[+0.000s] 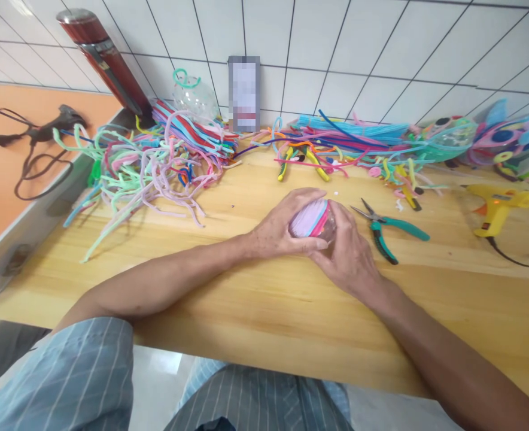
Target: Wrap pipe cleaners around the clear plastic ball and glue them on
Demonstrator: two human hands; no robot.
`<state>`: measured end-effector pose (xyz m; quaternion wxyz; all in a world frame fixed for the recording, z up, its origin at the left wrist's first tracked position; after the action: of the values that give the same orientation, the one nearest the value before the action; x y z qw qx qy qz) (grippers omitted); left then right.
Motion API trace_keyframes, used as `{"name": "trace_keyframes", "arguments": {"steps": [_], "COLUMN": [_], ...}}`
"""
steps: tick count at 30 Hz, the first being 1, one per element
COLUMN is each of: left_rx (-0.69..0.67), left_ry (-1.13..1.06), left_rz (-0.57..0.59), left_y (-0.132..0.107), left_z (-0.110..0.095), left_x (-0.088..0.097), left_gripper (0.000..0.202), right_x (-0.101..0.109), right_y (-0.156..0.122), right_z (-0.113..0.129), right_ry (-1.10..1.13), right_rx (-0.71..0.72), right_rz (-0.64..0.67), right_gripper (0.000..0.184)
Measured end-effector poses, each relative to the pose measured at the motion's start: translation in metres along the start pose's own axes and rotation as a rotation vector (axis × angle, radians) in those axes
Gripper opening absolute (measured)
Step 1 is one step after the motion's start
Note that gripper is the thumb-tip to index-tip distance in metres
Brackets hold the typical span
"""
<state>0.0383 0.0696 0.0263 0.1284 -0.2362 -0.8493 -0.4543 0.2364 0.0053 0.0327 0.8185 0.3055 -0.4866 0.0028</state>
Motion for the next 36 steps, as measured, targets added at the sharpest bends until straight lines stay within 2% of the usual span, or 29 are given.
{"name": "trace_keyframes", "arguments": {"steps": [7,11,16,23,29,36], "left_rx": [0.021,0.038,0.028,0.002,-0.044,-0.04], "left_ry": [0.025,0.037,0.022,0.033,0.045,0.047], "left_rz": [-0.065,-0.081,-0.109,-0.103,-0.084,-0.089], "left_y": [0.0,0.002,0.002,0.001,0.002,0.001], "left_z": [-0.004,-0.01,-0.011,-0.012,-0.014,-0.013], "left_x": [0.0,0.0,0.001,0.001,-0.001,-0.001], "left_gripper": [0.092,0.079,0.077,0.072,0.069,0.068], "right_x": [0.003,0.005,0.006,0.008,0.007,0.008], "right_y": [-0.001,-0.001,0.002,0.002,0.001,0.003], "right_z": [0.001,0.005,0.006,0.003,0.003,0.003], "right_ry": [-0.045,-0.013,0.05,0.077,0.114,0.093], "right_rx": [0.054,0.075,0.102,0.124,0.09,0.119], "right_rz": [-0.037,-0.091,-0.166,-0.142,-0.159,-0.155], "right_gripper": [0.098,0.097,0.096,0.09,0.083,0.088]}}
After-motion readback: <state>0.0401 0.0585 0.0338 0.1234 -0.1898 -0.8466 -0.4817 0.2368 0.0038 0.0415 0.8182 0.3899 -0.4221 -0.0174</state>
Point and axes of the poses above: each hand's wrist, its own y-axis towards the middle knuckle, its own x-axis out of the back of the hand, z = x × y, the point moved 2 cm from there along y, towards the middle knuckle, and after that the axes turned 8 degrees about -x, right-handed, at the moved point
